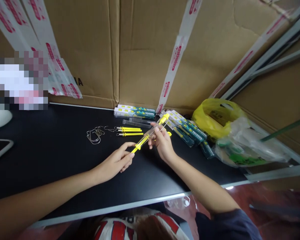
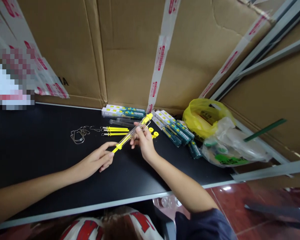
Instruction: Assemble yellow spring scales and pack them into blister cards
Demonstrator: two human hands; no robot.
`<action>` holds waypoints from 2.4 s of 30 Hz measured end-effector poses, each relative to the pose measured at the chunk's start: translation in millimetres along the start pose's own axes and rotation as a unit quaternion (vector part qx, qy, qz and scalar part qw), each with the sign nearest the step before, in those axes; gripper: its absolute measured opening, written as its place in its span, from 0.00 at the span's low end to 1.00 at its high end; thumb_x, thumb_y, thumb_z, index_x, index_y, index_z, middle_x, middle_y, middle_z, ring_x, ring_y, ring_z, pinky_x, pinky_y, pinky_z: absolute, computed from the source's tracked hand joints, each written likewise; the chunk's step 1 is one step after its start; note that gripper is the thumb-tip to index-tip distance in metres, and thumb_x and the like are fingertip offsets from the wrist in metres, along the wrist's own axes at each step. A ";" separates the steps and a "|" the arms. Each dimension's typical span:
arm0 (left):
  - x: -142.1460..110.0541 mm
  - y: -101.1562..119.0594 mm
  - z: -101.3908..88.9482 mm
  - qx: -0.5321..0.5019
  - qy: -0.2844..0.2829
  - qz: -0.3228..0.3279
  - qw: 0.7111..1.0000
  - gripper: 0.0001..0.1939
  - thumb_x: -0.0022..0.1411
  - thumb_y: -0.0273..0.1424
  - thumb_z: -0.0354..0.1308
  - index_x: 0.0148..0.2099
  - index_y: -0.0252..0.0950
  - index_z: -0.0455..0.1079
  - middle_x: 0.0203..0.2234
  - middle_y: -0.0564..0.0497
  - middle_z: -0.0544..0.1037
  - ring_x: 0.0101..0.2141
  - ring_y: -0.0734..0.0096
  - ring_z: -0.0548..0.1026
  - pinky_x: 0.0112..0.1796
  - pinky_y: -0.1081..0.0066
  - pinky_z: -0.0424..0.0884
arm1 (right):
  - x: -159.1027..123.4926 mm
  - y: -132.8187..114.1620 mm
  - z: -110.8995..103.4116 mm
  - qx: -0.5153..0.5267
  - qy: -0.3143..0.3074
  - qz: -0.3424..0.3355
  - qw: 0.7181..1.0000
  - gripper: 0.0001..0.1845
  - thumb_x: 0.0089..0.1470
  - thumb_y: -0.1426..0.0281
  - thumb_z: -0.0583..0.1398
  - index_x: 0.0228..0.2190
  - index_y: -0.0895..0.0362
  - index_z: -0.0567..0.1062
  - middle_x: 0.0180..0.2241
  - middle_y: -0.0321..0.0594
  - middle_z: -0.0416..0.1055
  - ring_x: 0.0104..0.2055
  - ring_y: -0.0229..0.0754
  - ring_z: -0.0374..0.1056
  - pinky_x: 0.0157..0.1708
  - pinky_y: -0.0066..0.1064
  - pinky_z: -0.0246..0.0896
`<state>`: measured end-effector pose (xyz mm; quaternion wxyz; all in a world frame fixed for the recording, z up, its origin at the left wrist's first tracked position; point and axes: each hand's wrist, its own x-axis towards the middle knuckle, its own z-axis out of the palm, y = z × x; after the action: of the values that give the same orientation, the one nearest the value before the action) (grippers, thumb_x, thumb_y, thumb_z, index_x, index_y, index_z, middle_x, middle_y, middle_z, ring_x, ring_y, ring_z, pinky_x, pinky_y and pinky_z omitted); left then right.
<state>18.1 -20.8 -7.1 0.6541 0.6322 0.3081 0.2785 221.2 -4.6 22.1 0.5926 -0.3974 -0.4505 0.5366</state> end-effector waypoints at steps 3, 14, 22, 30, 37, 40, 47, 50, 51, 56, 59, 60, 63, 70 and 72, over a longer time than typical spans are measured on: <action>-0.1 3.4 -1.5 -0.019 -0.012 -0.012 1.000 0.28 0.64 0.44 0.52 0.60 0.36 0.53 0.21 0.59 0.62 0.22 0.77 0.61 0.24 0.75 0.62 | 10.1 -12.6 -6.8 0.000 0.031 -0.029 0.999 0.22 0.51 0.58 0.62 0.45 0.55 0.67 0.25 0.32 0.71 0.19 0.32 0.64 0.14 0.22 0.62; 0.1 3.8 1.2 -0.085 -0.024 -0.026 0.996 0.43 0.62 0.39 0.57 0.69 0.36 0.37 0.34 0.45 0.79 0.32 0.68 0.76 0.38 0.65 0.69 | -10.9 7.2 6.0 -0.039 -0.018 -0.014 0.999 0.22 0.54 0.56 0.60 0.46 0.52 0.63 0.22 0.28 0.68 0.18 0.32 0.64 0.14 0.22 0.63; -3.5 5.9 4.2 -0.063 -0.033 -0.019 0.997 0.43 0.63 0.39 0.56 0.70 0.36 0.34 0.35 0.44 0.81 0.29 0.70 0.77 0.35 0.67 0.70 | -1.7 -2.7 -2.6 -0.047 0.002 -0.031 0.998 0.23 0.52 0.56 0.62 0.45 0.54 0.65 0.20 0.28 0.67 0.17 0.33 0.63 0.14 0.22 0.62; 0.2 7.6 1.6 -0.054 -0.030 -0.015 0.998 0.41 0.64 0.38 0.54 0.70 0.36 0.35 0.36 0.43 0.81 0.28 0.72 0.77 0.34 0.68 0.70 | 6.0 -12.2 -12.9 -0.045 0.051 -0.052 0.996 0.22 0.51 0.57 0.63 0.43 0.54 0.66 0.17 0.26 0.63 0.17 0.32 0.61 0.13 0.22 0.61; -2.2 3.1 1.4 -0.073 -0.018 -0.021 0.997 0.46 0.62 0.38 0.58 0.70 0.37 0.32 0.38 0.43 0.81 0.29 0.70 0.78 0.35 0.67 0.71 | -15.1 16.1 11.5 -0.060 -0.047 -0.007 0.997 0.21 0.54 0.55 0.60 0.44 0.53 0.62 0.22 0.28 0.69 0.15 0.30 0.61 0.14 0.21 0.62; -2.6 1.9 1.0 -0.074 -0.015 -0.019 0.997 0.45 0.62 0.38 0.57 0.70 0.38 0.33 0.37 0.43 0.81 0.28 0.71 0.78 0.35 0.68 0.71 | -13.5 8.5 8.9 -0.068 -0.044 -0.032 0.996 0.21 0.53 0.56 0.61 0.43 0.53 0.63 0.21 0.28 0.68 0.15 0.30 0.61 0.14 0.21 0.62; -0.8 3.3 -0.7 -0.072 -0.014 -0.005 0.997 0.43 0.63 0.39 0.56 0.70 0.38 0.33 0.38 0.43 0.81 0.27 0.73 0.77 0.33 0.70 0.70 | 1.6 -15.8 -11.0 -0.070 0.049 -0.097 0.992 0.20 0.53 0.57 0.61 0.43 0.54 0.65 0.17 0.26 0.63 0.17 0.32 0.61 0.14 0.21 0.60; -1.2 2.7 -0.8 -0.072 -0.009 -0.009 0.997 0.43 0.63 0.39 0.56 0.70 0.38 0.34 0.37 0.43 0.81 0.27 0.72 0.77 0.33 0.70 0.70 | -1.6 -8.8 -7.3 -0.075 0.034 -0.085 0.993 0.19 0.54 0.56 0.61 0.42 0.54 0.64 0.16 0.25 0.63 0.16 0.32 0.60 0.14 0.22 0.60; -1.5 2.3 -0.6 -0.072 -0.006 -0.011 0.997 0.43 0.63 0.39 0.56 0.70 0.39 0.34 0.37 0.43 0.81 0.27 0.72 0.77 0.33 0.69 0.70 | -3.9 -4.4 -4.4 -0.081 0.021 -0.073 0.994 0.19 0.54 0.56 0.61 0.42 0.53 0.64 0.15 0.24 0.62 0.15 0.32 0.59 0.14 0.22 0.60; -3.6 -0.2 0.1 -0.067 -0.007 -0.009 0.998 0.44 0.63 0.38 0.56 0.70 0.40 0.32 0.38 0.44 0.80 0.29 0.71 0.78 0.35 0.68 0.71 | -13.1 13.1 6.3 -0.078 -0.042 -0.035 0.995 0.20 0.54 0.55 0.60 0.40 0.53 0.61 0.16 0.22 0.61 0.12 0.30 0.58 0.12 0.21 0.57; -3.5 -2.4 -0.9 -0.059 -0.019 -0.005 0.998 0.42 0.64 0.38 0.55 0.70 0.41 0.33 0.39 0.43 0.80 0.30 0.71 0.78 0.36 0.66 0.72 | -13.3 14.2 5.6 -0.073 -0.047 -0.042 0.995 0.20 0.54 0.56 0.61 0.40 0.53 0.61 0.17 0.23 0.62 0.12 0.29 0.57 0.12 0.21 0.57; -3.1 -3.0 -1.4 -0.056 -0.023 -0.005 0.998 0.42 0.64 0.38 0.55 0.70 0.41 0.34 0.41 0.43 0.79 0.30 0.71 0.78 0.36 0.66 0.72 | -13.6 13.8 5.4 -0.075 -0.045 -0.048 0.995 0.20 0.54 0.56 0.61 0.40 0.53 0.61 0.18 0.23 0.62 0.13 0.29 0.57 0.13 0.21 0.57; -2.3 -3.7 -2.5 -0.044 -0.024 -0.006 0.999 0.39 0.62 0.39 0.57 0.68 0.42 0.40 0.48 0.40 0.74 0.30 0.70 0.78 0.35 0.66 0.73 | -18.9 12.8 8.3 -0.084 -0.044 -0.062 0.994 0.20 0.53 0.56 0.62 0.39 0.54 0.62 0.20 0.26 0.63 0.16 0.30 0.60 0.16 0.22 0.59; -4.6 -3.8 -0.8 -0.028 0.047 0.036 0.998 0.26 0.61 0.39 0.58 0.59 0.40 0.57 0.41 0.48 0.73 0.25 0.78 0.74 0.27 0.73 0.72 | -41.7 13.9 24.5 -0.212 -0.133 -0.109 0.962 0.12 0.54 0.62 0.62 0.36 0.55 0.68 0.32 0.37 0.68 0.33 0.37 0.66 0.35 0.31 0.65; -5.0 -4.8 -1.0 -0.008 0.057 0.045 0.997 0.23 0.62 0.39 0.57 0.57 0.38 0.60 0.31 0.53 0.73 0.20 0.81 0.69 0.23 0.76 0.68 | -40.0 11.2 22.7 -0.226 -0.127 -0.109 0.960 0.14 0.54 0.62 0.62 0.40 0.54 0.68 0.34 0.37 0.67 0.33 0.38 0.66 0.35 0.32 0.65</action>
<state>13.9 -24.1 -11.6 0.6270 0.6237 0.3135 0.3458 195.5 -43.4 13.4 0.4806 -0.3981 -0.6721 0.3986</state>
